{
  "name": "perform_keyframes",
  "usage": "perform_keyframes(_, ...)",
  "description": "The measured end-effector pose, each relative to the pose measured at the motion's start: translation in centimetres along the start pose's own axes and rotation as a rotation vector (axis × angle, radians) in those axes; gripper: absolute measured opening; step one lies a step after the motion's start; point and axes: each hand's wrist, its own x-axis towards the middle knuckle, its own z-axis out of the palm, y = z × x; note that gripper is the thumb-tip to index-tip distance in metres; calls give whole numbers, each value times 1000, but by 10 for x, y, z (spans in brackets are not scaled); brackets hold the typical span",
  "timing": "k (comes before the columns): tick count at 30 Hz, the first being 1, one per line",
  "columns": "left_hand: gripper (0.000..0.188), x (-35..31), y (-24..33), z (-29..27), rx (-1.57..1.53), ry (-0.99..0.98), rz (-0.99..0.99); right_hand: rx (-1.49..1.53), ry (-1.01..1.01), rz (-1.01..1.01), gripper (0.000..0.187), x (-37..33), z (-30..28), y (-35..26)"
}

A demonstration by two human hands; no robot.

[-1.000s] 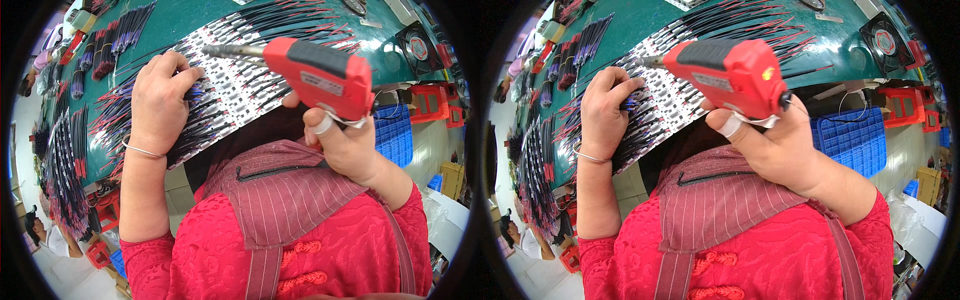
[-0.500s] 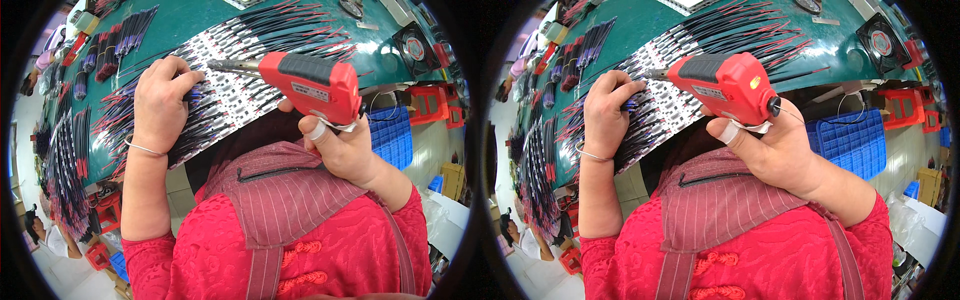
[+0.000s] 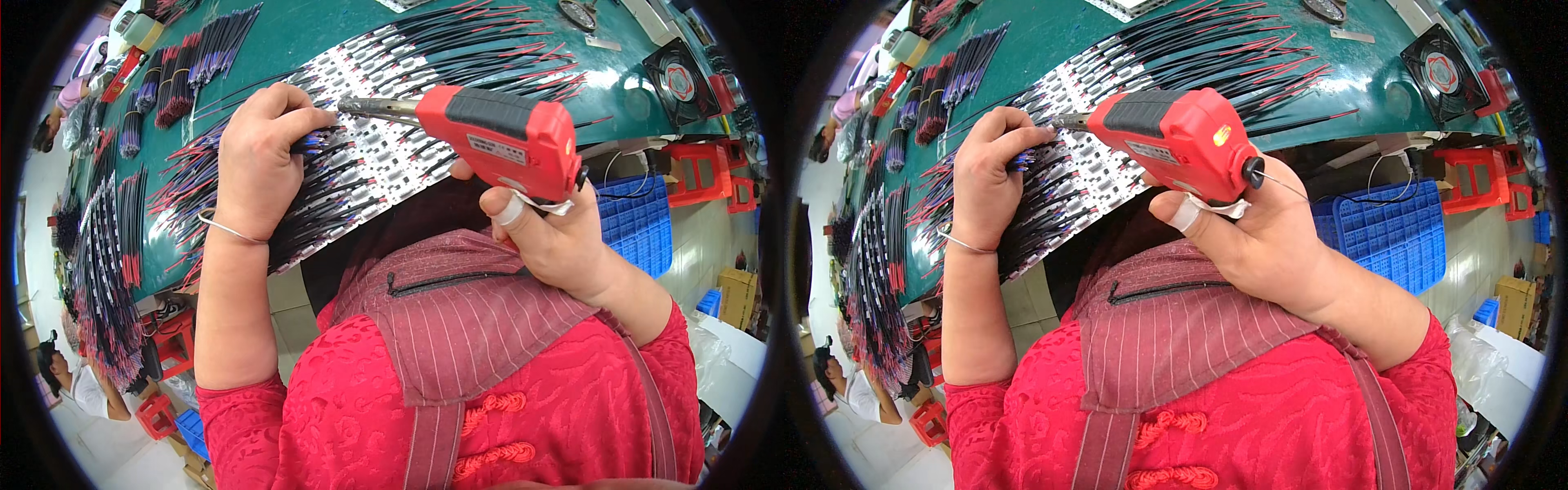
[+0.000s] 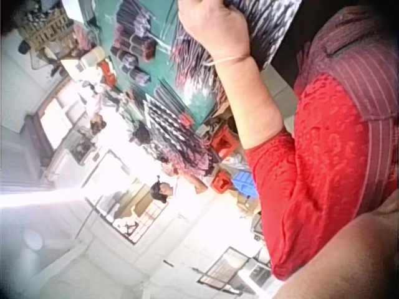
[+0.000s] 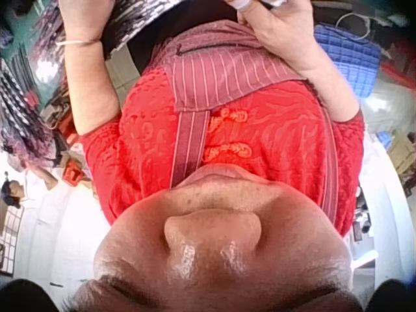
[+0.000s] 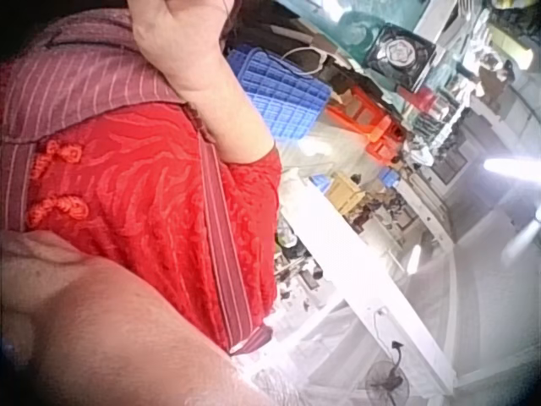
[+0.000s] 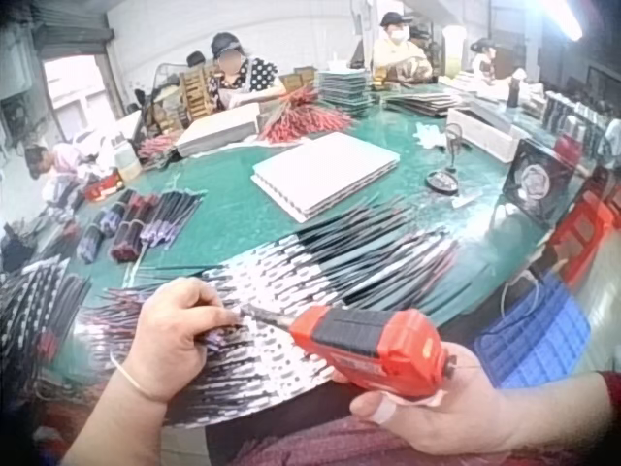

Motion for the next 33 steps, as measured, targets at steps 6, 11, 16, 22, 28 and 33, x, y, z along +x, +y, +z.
perform_keyframes(6, 32, 0, 1, 0, 4, 6, 9, -108, -44, 43, 31, -5, -6, 2)
perform_keyframes(11, 30, 0, 2, 0, 27, 3, 18, -98, -37, 19, 32, 0, -3, -3)
perform_keyframes(16, 29, 1, 4, -1, 69, 8, 43, -64, -29, 24, 32, -4, -4, 0)
perform_keyframes(22, 28, 1, 4, -1, 64, 9, 53, -111, 35, -49, 27, -5, -3, -1)
perform_keyframes(28, 28, 0, 5, -3, 104, 8, 71, -98, -10, -23, 27, -3, -2, -2)
perform_keyframes(33, 29, 0, 6, -3, 153, 12, 87, -10, 16, 12, 27, -4, 1, 0)
